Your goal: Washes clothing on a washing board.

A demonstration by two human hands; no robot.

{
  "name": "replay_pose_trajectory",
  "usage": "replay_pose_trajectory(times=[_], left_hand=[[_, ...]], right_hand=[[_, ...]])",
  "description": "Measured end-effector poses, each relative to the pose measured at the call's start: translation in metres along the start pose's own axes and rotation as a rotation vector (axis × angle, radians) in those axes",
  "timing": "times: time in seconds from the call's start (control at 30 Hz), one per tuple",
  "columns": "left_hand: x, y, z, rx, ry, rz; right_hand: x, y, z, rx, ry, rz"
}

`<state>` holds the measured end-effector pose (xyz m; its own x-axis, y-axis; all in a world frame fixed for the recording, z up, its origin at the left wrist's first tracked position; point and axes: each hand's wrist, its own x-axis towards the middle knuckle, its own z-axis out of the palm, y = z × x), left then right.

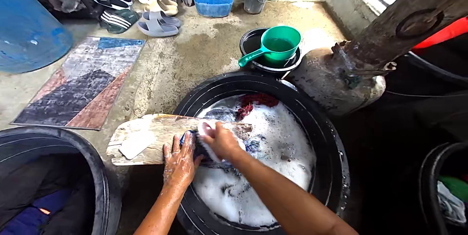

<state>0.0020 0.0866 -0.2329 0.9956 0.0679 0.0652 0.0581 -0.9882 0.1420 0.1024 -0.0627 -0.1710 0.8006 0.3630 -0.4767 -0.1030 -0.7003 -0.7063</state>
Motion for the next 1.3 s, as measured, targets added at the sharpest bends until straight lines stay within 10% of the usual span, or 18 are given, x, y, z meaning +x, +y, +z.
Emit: replay_pose_trajectory(times=[0.1, 0.3, 0.6, 0.87, 1.2, 1.3], left_hand=[[0.001, 0.0, -0.002, 0.007, 0.028, -0.007], [-0.001, 0.001, 0.001, 0.039, 0.01, 0.009], [0.002, 0.003, -0.005, 0.028, -0.05, -0.038], [0.001, 0.002, -0.004, 0.046, -0.064, -0.007], [0.061, 0.031, -0.049, 0.041, -0.399, -0.149], [0.061, 0.046, -0.054, 0.003, -0.602, -0.094]], right_hand=[[0.003, -0.004, 0.025, -0.112, -0.015, -0.079], [-0.026, 0.191, -0.066, -0.318, 0.075, 0.42], [-0.005, 0.006, 0.021, -0.022, -0.013, -0.067], [-0.039, 0.194, -0.061, -0.257, 0.061, 0.31], [-0.104, 0.164, -0.059, -0.502, -0.605, 0.179], [-0.121, 0.143, -0.045, -0.533, -0.554, 0.112]])
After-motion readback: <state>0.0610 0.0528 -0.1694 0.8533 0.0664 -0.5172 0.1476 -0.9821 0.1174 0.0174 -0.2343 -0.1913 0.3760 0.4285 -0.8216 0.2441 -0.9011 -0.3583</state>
